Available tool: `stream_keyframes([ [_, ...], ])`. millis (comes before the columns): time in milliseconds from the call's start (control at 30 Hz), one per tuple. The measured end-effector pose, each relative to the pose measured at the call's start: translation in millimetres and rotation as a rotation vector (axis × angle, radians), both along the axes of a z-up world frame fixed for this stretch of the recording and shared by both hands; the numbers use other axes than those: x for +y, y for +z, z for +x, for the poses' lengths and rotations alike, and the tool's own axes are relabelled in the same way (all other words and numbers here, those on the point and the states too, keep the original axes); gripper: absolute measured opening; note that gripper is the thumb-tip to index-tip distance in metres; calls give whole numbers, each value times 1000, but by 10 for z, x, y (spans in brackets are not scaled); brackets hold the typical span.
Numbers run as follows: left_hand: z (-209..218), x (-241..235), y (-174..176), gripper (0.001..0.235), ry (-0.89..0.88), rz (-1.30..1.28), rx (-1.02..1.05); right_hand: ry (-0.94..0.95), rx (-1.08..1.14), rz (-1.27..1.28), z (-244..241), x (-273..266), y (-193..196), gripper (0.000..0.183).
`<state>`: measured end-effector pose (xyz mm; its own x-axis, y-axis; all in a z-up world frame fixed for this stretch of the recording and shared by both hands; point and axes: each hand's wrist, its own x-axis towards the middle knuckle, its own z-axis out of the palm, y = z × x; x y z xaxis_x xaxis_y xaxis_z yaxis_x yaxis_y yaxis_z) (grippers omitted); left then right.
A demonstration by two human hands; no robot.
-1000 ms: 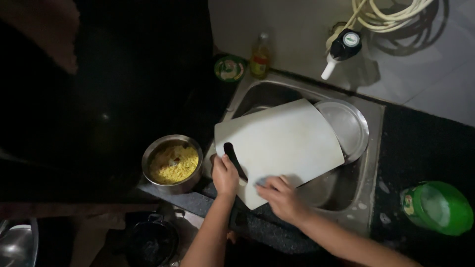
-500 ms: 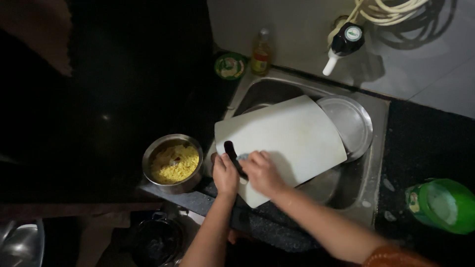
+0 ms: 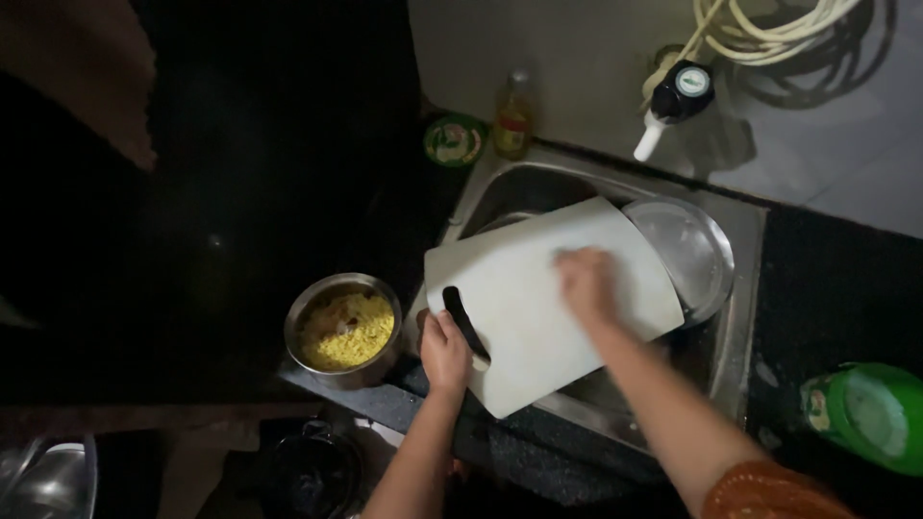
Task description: Washing a water bottle, stainless steel plates, a bowl, and a plastic cutting board in a kitchen sink.
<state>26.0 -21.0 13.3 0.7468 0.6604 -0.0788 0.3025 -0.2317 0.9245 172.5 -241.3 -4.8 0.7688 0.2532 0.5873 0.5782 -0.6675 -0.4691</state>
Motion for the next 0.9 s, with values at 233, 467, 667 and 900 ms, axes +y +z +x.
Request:
stream_keyframes([
  [233,13,18,-134,39,3,31,-18,-203,-202,-224,94,1215,-259,16],
  [467,-20,1,-129,37,9,53,30,1,67,-191,967,226,-672,12],
  [667,-30,-15,128,37,-6,41,-42,-395,-47,-113,552,-523,-208,13],
  [900,-4,13,46,39,-7,-2,105,320,90,21,-1223,197,863,26],
])
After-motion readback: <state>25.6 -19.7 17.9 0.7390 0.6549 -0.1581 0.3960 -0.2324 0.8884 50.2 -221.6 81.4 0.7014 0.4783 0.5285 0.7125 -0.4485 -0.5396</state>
